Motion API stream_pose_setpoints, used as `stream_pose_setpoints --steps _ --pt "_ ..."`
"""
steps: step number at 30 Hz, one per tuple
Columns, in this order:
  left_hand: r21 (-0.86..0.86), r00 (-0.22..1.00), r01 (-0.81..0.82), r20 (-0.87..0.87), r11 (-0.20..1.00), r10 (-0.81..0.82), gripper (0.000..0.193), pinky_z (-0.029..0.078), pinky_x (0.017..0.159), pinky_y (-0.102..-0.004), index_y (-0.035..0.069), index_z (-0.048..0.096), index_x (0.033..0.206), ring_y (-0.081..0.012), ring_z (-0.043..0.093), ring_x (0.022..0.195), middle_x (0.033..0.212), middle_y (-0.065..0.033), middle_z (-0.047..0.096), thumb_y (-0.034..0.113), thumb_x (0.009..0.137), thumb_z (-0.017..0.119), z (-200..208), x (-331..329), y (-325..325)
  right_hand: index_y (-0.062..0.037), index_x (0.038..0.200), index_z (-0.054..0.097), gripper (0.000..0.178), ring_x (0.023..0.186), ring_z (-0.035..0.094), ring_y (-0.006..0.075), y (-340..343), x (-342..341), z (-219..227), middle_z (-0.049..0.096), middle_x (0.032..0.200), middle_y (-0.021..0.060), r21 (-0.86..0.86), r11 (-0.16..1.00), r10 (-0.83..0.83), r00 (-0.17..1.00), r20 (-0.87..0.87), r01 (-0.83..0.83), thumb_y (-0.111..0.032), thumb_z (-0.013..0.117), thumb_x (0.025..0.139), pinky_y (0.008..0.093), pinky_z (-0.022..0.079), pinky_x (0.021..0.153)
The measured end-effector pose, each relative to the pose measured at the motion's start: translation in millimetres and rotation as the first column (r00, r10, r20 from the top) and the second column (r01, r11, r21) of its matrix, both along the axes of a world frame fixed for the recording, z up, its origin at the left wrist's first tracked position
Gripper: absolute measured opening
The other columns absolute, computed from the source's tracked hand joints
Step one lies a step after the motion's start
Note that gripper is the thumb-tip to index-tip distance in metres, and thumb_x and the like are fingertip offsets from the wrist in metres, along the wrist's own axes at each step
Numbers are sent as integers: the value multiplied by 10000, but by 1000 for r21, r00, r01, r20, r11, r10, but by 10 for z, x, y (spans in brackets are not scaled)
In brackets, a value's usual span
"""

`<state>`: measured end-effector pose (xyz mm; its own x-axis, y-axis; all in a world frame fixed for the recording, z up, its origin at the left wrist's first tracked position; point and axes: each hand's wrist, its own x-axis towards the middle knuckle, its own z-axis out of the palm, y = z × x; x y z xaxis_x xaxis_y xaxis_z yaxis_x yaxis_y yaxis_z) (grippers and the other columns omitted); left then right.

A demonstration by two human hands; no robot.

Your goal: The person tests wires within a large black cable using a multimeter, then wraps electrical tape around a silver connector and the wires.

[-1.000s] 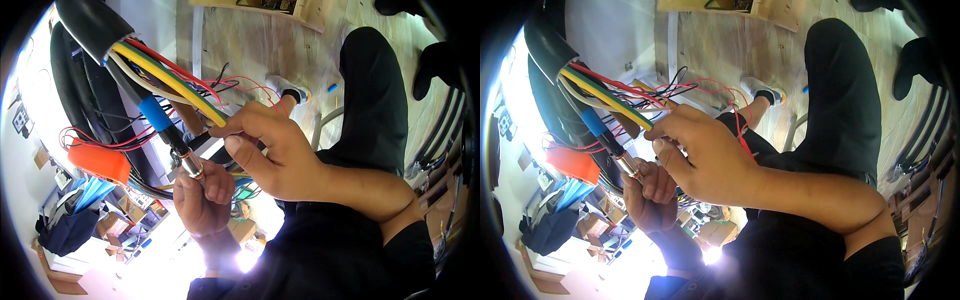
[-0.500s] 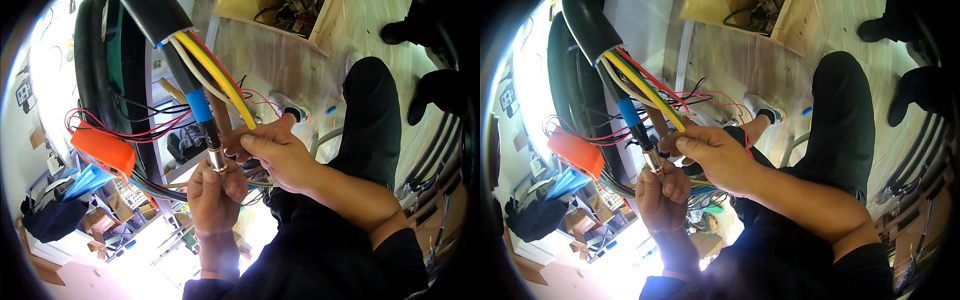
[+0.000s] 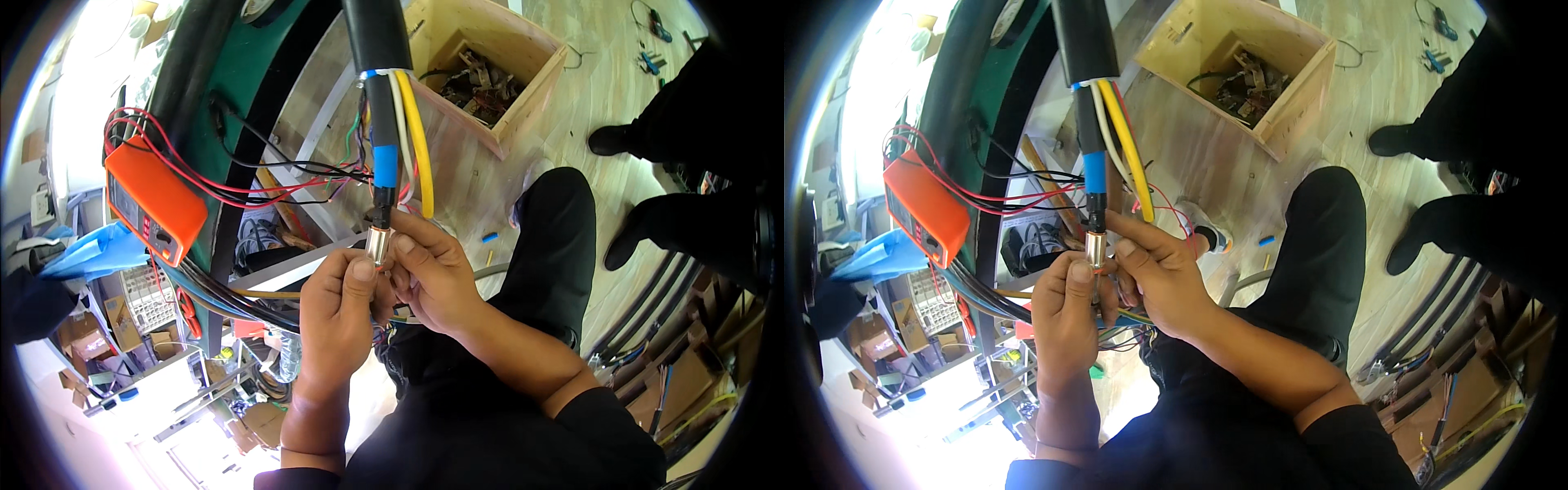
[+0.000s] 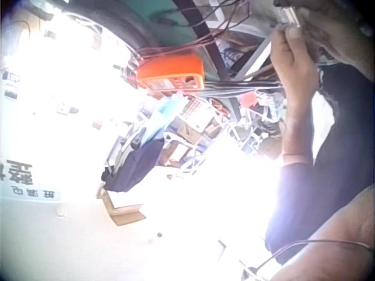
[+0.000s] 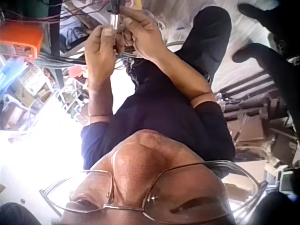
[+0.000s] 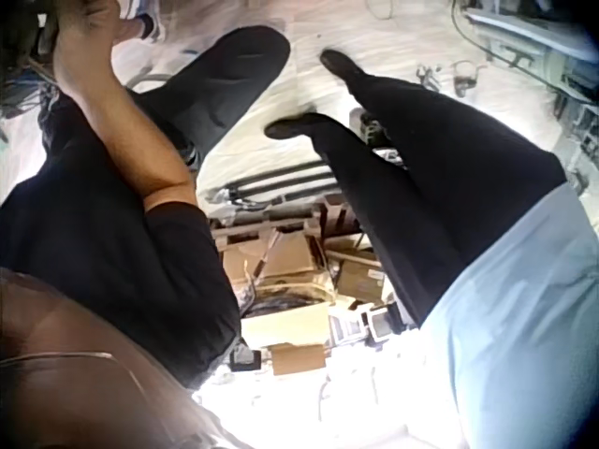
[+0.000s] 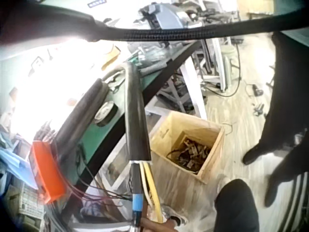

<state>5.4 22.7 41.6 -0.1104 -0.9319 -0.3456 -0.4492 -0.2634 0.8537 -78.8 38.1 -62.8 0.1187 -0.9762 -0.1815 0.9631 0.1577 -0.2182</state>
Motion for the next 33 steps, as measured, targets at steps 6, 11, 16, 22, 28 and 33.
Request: stream_pose_setpoints --steps 6,11,16,22,28,33 --pt "9 999 8 -44 1000 -7 308 381 491 -213 -10 537 917 -63 466 536 627 -19 537 268 1019 453 -35 37 -7 -10 1423 379 467 458 420 56 -48 -47 -78 520 631 9 -93 995 21 998 -53 -26 -147 480 989 207 346 433" --pt "13 998 60 6 998 -60 291 408 514 -215 -21 534 967 -71 495 563 649 -19 557 258 1015 466 -25 92 -19 -7 1442 341 490 441 400 63 -102 -66 -78 471 581 -1 -111 988 112 991 75 -103 -129 457 982 206 319 427" --pt "-228 982 24 186 973 20 244 406 542 -208 -38 504 1113 -70 513 604 705 -36 579 177 1003 469 -5 -91 53 -24 1441 354 465 441 385 59 -201 -84 -118 449 566 -16 -234 965 135 990 50 -120 -148 423 998 198 300 434" --pt "-307 940 189 331 933 -81 285 441 580 -227 -16 497 1234 -96 545 631 727 -52 592 129 989 482 -7 -59 26 -24 1411 406 428 458 375 44 -178 -64 -53 465 612 -34 -206 975 67 996 -63 -78 -163 430 1007 185 300 441" --pt "-133 986 151 93 980 -139 333 395 559 -208 -28 503 1228 -65 478 611 719 -15 544 215 1002 474 6 28 -71 19 1307 512 374 489 442 34 -144 -63 2 562 698 -5 -92 995 21 998 -54 -26 -160 526 979 191 357 447" --pt "-107 992 124 -8 987 -125 328 396 579 -215 -39 519 1171 -67 477 635 720 -19 542 238 998 491 -20 26 -76 30 1069 614 215 518 481 36 -21 -77 153 586 695 3 89 992 -54 949 -310 85 -145 589 946 195 375 456"
